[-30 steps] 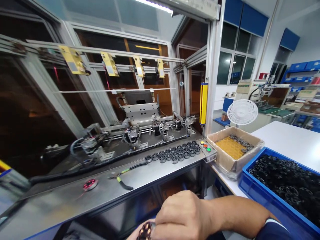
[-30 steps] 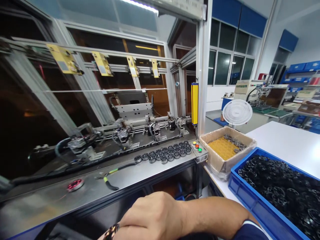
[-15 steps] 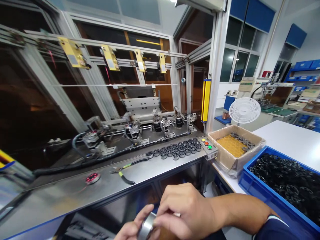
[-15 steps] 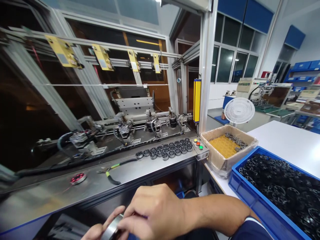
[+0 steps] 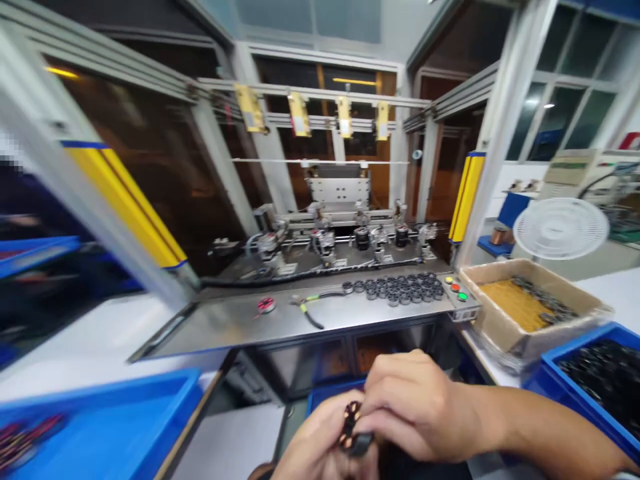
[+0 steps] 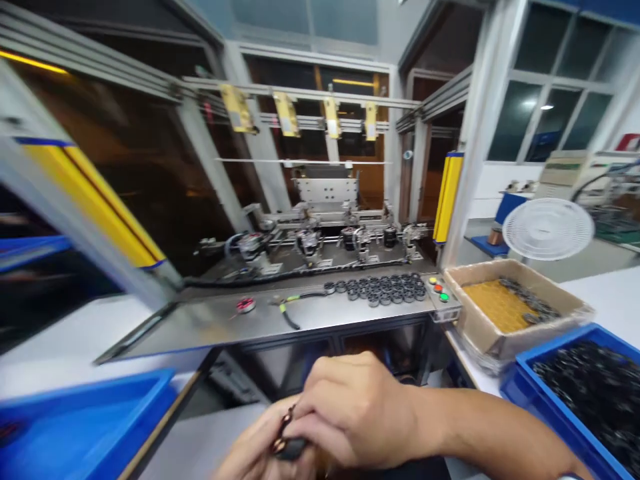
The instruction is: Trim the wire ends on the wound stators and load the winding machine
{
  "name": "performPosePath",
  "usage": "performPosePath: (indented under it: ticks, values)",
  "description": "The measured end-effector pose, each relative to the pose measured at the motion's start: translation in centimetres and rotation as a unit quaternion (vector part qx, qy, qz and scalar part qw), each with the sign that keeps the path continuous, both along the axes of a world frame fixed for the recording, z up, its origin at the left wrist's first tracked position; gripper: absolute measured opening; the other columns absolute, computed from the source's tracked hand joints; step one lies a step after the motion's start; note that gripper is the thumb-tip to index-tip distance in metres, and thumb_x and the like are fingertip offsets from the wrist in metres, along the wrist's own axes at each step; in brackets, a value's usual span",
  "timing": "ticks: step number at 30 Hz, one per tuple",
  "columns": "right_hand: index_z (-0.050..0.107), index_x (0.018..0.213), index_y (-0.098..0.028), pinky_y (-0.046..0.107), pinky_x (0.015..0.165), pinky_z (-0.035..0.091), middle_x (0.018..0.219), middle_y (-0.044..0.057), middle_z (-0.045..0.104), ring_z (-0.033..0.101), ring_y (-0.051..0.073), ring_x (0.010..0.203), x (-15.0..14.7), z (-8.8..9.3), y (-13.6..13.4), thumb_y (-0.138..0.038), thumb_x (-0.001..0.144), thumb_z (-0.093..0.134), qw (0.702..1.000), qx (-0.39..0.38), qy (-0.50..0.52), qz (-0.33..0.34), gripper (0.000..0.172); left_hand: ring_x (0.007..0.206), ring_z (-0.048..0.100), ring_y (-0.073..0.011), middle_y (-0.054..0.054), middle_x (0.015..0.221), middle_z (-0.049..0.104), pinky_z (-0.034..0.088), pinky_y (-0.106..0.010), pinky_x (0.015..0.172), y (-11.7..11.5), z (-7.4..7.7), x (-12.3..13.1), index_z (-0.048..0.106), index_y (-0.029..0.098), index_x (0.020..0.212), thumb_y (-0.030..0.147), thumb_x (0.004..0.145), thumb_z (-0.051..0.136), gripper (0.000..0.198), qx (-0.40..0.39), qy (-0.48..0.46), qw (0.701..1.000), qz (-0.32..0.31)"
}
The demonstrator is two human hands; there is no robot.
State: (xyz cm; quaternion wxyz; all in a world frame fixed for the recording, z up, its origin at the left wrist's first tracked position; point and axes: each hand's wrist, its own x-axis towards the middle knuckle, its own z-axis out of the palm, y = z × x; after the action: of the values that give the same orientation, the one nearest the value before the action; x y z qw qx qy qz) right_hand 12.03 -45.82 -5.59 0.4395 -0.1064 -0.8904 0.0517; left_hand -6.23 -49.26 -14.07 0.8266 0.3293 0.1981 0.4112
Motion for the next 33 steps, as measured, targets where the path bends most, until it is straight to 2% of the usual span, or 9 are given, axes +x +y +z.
performPosePath:
  ticks: [4, 8, 12, 14, 18, 20, 25, 29, 33]
  values:
    - [0.063, 0.084, -0.015, 0.023, 0.061, 0.047, 0.073, 0.004, 0.064, 0.058, 0.013, 0.065, 0.4, 0.4, -0.4, -0.015, 0.101, 0.052, 0.996, -0.074, -0.021, -0.037, 0.02, 0.055, 0.07, -0.013, -0.002, 0.079, 0.07, 0.047, -0.016, 0.048, -0.4, 0.7, 0.4, 0.064, 0.019, 0.111, 0.038, 0.086, 0.075, 0.033, 0.06, -0.044, 0.995, 0.06]
    - [0.062, 0.086, -0.016, 0.021, 0.063, 0.049, 0.075, 0.003, 0.063, 0.06, 0.012, 0.067, -0.2, 0.5, -0.5, -0.008, 0.098, 0.054, 0.991, -0.119, -0.022, -0.049, 0.017, 0.094, 0.072, -0.0177, -0.003, 0.11, 0.07, 0.056, -0.025, 0.081, -0.5, 1.7, -0.2, 0.068, 0.022, 0.097, 0.021, 0.068, 0.09, 0.037, 0.089, -0.117, 0.974, 0.174]
    - [0.063, 0.086, -0.017, 0.018, 0.06, 0.049, 0.073, 0.001, 0.063, 0.06, 0.01, 0.064, -1.1, 1.0, -0.4, -0.009, 0.096, 0.059, 0.991, -0.128, -0.013, -0.025, 0.014, 0.115, 0.068, -0.0217, 0.0, 0.093, 0.073, 0.051, -0.031, 0.099, 0.0, 1.8, -0.8, 0.069, 0.022, 0.088, 0.025, 0.067, 0.091, 0.031, 0.094, -0.181, 0.955, 0.213]
    - [0.063, 0.086, -0.017, 0.017, 0.059, 0.05, 0.071, 0.001, 0.063, 0.061, 0.01, 0.063, -1.5, 1.3, -0.3, -0.009, 0.096, 0.06, 0.991, -0.134, -0.016, 0.003, 0.013, 0.102, 0.072, -0.0213, -0.005, 0.089, 0.075, 0.054, -0.028, 0.089, 0.4, 1.4, -0.8, 0.071, 0.017, 0.094, 0.041, 0.076, 0.084, 0.033, 0.08, -0.149, 0.971, 0.171]
    - [0.063, 0.084, -0.017, 0.019, 0.057, 0.05, 0.07, 0.002, 0.064, 0.062, 0.011, 0.062, -1.8, 1.4, 0.0, -0.011, 0.098, 0.056, 0.991, -0.127, -0.029, 0.028, 0.017, 0.062, 0.074, -0.0234, -0.016, 0.074, 0.075, 0.054, -0.027, 0.053, 0.9, 0.0, -0.7, 0.072, 0.006, 0.092, 0.069, 0.094, 0.042, 0.07, 0.042, -0.059, 0.994, -0.078]
    - [0.063, 0.085, -0.017, 0.019, 0.057, 0.05, 0.071, 0.002, 0.064, 0.062, 0.011, 0.063, -1.7, 1.4, 0.2, -0.011, 0.097, 0.058, 0.992, -0.122, -0.026, 0.025, 0.015, 0.054, 0.072, -0.0228, -0.013, 0.066, 0.073, 0.052, -0.025, 0.047, 0.9, -0.2, -0.8, 0.07, 0.006, 0.094, 0.068, 0.094, 0.043, 0.067, 0.043, -0.052, 0.992, -0.104]
    - [0.063, 0.081, -0.017, 0.018, 0.059, 0.049, 0.071, 0.001, 0.065, 0.062, 0.01, 0.062, -1.5, 1.1, 0.3, -0.01, 0.095, 0.061, 0.99, -0.135, -0.01, -0.041, 0.016, 0.058, 0.073, -0.0153, -0.007, 0.086, 0.074, 0.052, -0.018, 0.049, 0.1, 1.0, -1.1, 0.061, 0.015, 0.109, 0.042, 0.088, 0.072, 0.036, 0.073, -0.071, 0.992, 0.07]
    - [0.063, 0.077, -0.018, 0.017, 0.058, 0.05, 0.069, 0.0, 0.065, 0.062, 0.009, 0.059, -1.4, 1.3, 0.3, -0.011, 0.094, 0.062, 0.983, -0.162, 0.008, -0.085, 0.018, 0.104, 0.071, -0.0218, -0.005, 0.118, 0.066, 0.058, -0.029, 0.087, -0.6, 2.3, -1.2, 0.064, 0.022, 0.108, 0.027, 0.072, 0.088, 0.044, 0.094, -0.098, 0.969, 0.205]
    - [0.064, 0.076, -0.018, 0.018, 0.056, 0.052, 0.068, 0.0, 0.066, 0.063, 0.01, 0.058, -1.6, 1.6, 0.4, -0.012, 0.094, 0.06, 0.982, -0.181, 0.025, -0.051, 0.02, 0.12, 0.064, -0.0268, -0.005, 0.113, 0.068, 0.048, -0.038, 0.104, 0.1, 2.4, -1.1, 0.064, 0.023, 0.107, 0.039, 0.074, 0.086, 0.043, 0.087, -0.14, 0.957, 0.238]
